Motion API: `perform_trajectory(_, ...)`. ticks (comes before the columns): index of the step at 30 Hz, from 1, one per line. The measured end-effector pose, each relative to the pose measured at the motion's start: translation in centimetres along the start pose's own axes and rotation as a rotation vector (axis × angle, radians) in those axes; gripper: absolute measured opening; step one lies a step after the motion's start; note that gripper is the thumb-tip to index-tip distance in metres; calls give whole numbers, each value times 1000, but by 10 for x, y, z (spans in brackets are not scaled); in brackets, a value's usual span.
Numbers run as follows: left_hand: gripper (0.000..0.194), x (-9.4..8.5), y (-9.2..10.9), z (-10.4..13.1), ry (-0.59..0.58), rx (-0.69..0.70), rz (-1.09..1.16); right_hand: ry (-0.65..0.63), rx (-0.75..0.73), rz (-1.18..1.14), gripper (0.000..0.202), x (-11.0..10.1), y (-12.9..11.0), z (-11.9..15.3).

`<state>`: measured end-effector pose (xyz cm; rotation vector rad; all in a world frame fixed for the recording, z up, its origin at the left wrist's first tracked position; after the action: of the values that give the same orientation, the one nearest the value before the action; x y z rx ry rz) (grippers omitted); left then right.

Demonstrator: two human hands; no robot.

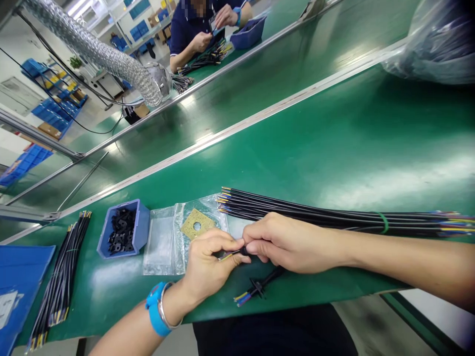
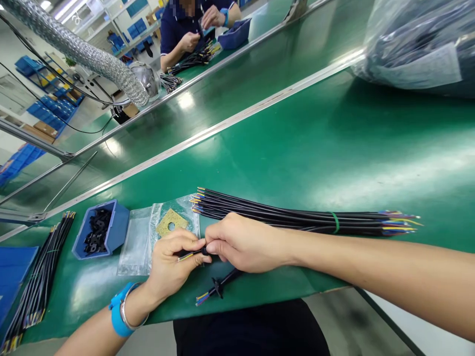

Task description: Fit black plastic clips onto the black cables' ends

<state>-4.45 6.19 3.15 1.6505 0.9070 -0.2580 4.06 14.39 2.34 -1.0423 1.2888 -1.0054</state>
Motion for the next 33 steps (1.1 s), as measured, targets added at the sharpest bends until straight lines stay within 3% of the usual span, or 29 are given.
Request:
perform_trajectory(6,16,0,0,0,-34,51,-57,7,71,-14,26,-4,4,-2)
perform_trajectory(10,29,-6,2,-4,-268,7,-128,-13,-31,90,18,-4,1,-3)
perform_trajectory(14,43,-7,-2,1,-487,-111,-30,-38,-109,206,9,0,-1,0)
perform_trajectory(17,39,-2,-6,6,-554,-169,10,-72,-125,270,7,4,-1,2)
perform_trajectory(20,36,1,-7,7,-545,-155,-20,-102,-125,293,9,6,0,2)
perform_trajectory(24,30,-11,-4,3,-415,-90,-151,-130,-113,309,9,7,-1,2)
perform_trajectory(27,24,-38,-5,-5,-214,-61,-278,-164,-127,316,11,11,-3,5)
perform_trajectory(30,18,-93,-10,-12,141,-80,-538,-128,-154,352,17,11,-4,6)
perform_trajectory(33,22,-158,-26,-11,441,-231,-745,65,-203,456,23,-1,-4,5)
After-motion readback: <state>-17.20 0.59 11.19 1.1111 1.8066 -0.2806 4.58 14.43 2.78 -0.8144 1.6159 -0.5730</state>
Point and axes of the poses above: each hand's wrist, its own z-axis away from the middle knuckle, its own x-axis out of the palm, y = z × x, the point moved 7 cm from there along -z, towards the middle knuckle, and after that the axes turned 15 degrees about -z, right-handed, at the moved point
